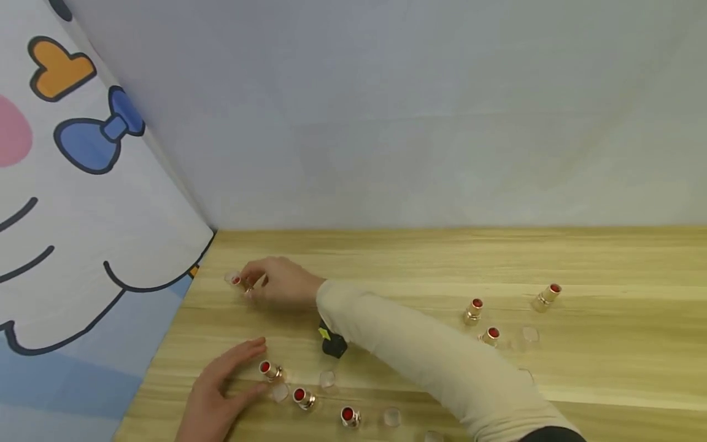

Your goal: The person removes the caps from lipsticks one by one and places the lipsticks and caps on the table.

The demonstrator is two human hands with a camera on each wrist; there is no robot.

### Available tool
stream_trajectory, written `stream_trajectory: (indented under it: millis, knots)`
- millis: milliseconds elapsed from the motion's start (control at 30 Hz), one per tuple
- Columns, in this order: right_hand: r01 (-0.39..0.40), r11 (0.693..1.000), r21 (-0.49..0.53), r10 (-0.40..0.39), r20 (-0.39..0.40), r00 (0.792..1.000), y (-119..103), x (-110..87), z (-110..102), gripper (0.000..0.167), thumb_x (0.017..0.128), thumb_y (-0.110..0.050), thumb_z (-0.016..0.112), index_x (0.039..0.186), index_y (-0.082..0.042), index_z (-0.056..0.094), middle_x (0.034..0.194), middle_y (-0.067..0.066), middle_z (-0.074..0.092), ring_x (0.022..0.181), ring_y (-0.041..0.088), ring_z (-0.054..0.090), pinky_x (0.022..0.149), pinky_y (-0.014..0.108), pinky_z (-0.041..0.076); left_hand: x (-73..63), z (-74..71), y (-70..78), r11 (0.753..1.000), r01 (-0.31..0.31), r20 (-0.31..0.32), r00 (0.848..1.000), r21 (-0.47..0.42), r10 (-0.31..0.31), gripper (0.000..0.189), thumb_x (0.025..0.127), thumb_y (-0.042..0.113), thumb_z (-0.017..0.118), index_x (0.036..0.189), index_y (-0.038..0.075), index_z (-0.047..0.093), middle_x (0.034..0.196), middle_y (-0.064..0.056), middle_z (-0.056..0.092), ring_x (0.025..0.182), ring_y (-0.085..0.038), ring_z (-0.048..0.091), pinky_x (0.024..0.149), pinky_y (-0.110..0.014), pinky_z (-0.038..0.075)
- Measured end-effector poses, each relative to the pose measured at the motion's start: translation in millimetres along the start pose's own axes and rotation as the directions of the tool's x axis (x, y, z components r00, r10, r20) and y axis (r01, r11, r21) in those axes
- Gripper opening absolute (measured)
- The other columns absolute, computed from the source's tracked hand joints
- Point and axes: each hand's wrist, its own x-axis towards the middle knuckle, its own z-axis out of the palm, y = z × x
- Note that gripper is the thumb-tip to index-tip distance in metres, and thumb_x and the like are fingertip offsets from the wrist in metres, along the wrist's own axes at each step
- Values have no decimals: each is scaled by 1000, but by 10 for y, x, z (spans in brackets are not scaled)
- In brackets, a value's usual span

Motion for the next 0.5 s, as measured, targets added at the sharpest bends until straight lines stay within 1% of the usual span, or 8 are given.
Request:
stream_trajectory:
  millis: [33, 133, 233, 300, 367, 400, 467, 500]
  knots:
    - [22, 1000, 5, -22, 6, 1000, -12, -16, -47, 29, 102, -23, 69, 131, -20, 69, 126, -2, 73, 113, 10, 70, 93, 19, 53, 0, -22, 22, 1000, 25, -4, 1000, -16, -25, 58, 79, 3, 87, 133, 14, 70, 138, 4, 70, 132, 14, 51, 108, -5, 35]
    - [73, 997, 12, -73, 23, 997, -68, -108, -195, 31, 103, -23, 68, 134, -17, 67, 130, 0, 72, 116, 11, 69, 93, 15, 52, -12, -69, 116, 989, 147, -44, 988, 7, -147, 55, 87, 9, 84, 138, 20, 67, 138, 10, 69, 127, 18, 52, 105, -3, 35]
    - [108, 994, -7, -108, 29, 994, -132, -265, -326, 34, 104, -28, 66, 137, -19, 65, 132, -2, 71, 115, 8, 68, 93, 16, 52, -8, -91, 232, 964, 263, -118, 959, 40, -257, 49, 92, 14, 80, 138, 27, 67, 135, 9, 71, 123, 19, 53, 102, -3, 36]
    - [136, 991, -12, -136, 20, 990, -169, -390, -396, 35, 105, -28, 66, 138, -18, 65, 131, -2, 70, 115, 8, 67, 95, 19, 53, 5, -99, 310, 948, 318, -172, 935, 27, -309, 47, 95, 14, 78, 137, 30, 67, 133, 7, 72, 120, 16, 55, 102, -5, 37]
    - [156, 988, -16, -156, -1, 988, -188, -523, -441, 35, 105, -27, 66, 138, -17, 65, 130, -2, 71, 112, 8, 67, 95, 20, 53, 18, -97, 386, 941, 338, -214, 919, -3, -331, 46, 95, 11, 77, 137, 28, 67, 132, 7, 72, 119, 13, 57, 102, -6, 37]
    - [166, 986, -13, -166, -11, 986, -193, -594, -462, 34, 105, -26, 66, 137, -16, 65, 129, -1, 72, 112, 8, 67, 96, 22, 54, 26, -92, 420, 943, 333, -229, 916, -23, -330, 47, 95, 9, 76, 138, 26, 67, 131, 8, 72, 118, 12, 58, 102, -7, 38]
    - [180, 984, 5, -180, -31, 983, -180, -737, -496, 32, 104, -23, 66, 135, -13, 65, 126, 1, 72, 109, 9, 67, 97, 25, 55, 44, -77, 486, 951, 303, -247, 919, -62, -309, 49, 94, 3, 76, 138, 23, 67, 131, 9, 72, 119, 8, 60, 104, -9, 39]
    - [180, 984, 15, -179, -40, 983, -171, -812, -512, 32, 104, -22, 66, 134, -13, 66, 125, 1, 73, 108, 9, 67, 97, 27, 56, 53, -66, 518, 957, 280, -250, 924, -75, -290, 51, 93, 0, 76, 138, 20, 67, 131, 9, 72, 118, 7, 61, 104, -10, 40]
